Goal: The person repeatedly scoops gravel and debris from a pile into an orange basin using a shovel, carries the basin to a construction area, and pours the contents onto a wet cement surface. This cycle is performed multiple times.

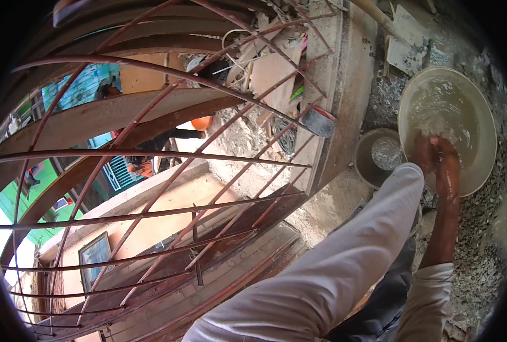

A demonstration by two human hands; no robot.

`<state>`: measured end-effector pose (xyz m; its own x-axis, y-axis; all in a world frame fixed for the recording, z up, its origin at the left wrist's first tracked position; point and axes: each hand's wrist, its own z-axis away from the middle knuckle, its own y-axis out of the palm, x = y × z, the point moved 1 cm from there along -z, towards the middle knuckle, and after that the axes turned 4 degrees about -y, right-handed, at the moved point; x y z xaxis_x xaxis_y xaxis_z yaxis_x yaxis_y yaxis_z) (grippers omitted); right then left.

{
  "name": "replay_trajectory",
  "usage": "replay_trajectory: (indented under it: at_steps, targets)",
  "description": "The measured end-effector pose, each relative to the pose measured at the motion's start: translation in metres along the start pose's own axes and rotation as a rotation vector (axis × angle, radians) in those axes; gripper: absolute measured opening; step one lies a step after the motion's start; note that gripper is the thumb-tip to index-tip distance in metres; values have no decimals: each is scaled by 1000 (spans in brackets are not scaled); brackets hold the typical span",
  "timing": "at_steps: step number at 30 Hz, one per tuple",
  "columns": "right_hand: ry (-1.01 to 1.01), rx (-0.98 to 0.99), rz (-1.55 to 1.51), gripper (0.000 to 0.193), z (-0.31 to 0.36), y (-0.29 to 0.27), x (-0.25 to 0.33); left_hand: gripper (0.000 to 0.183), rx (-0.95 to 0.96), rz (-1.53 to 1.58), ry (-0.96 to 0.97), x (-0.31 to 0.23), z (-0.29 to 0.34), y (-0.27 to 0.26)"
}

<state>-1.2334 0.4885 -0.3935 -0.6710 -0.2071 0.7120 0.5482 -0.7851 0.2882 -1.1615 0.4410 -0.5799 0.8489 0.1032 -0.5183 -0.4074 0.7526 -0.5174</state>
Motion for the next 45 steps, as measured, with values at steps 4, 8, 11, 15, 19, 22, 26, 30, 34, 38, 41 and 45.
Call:
replay_trajectory:
  at_steps: [4,8,11,15,19,22,26,30,34,38,41,45]
  targets:
    - [-143,-220,150,53,45,46,12,42,290,907,-201,-73,31,-11]
    - [98,-115,-761,35,-2,14,19,40,428,1718,-538,-148,68,-58]
    - [194,-101,-723,16,-58,-53,-11,34,524,1691,-582,-146,77,-59]
    - [230,-387,-231,17,-72,-60,-39,49,459,1601,-582,-120,80,-70]
    - [24,-701,204,19,-70,-112,-51,56,538,1415,-670,-122,122,-77]
    - [161,-79,-520,12,-66,-105,-59,52,466,1338,-614,-102,95,-68]
    - [207,60,-942,19,-17,20,-15,41,1366,1821,-160,-41,34,-80]
    - [48,234,-1110,25,9,-2,12,34,930,1286,-298,-116,87,-105]
    - [-155,-8,-1330,38,16,7,71,28,700,1445,-319,-177,181,-137]
    - [-156,-281,-1623,58,62,39,138,24,837,1520,-298,-224,254,-172]
    - [-50,-230,-1569,50,125,86,150,21,623,1637,-245,-253,278,-212]
    - [-269,28,-1232,44,217,102,167,20,788,1420,-183,-231,285,-241]
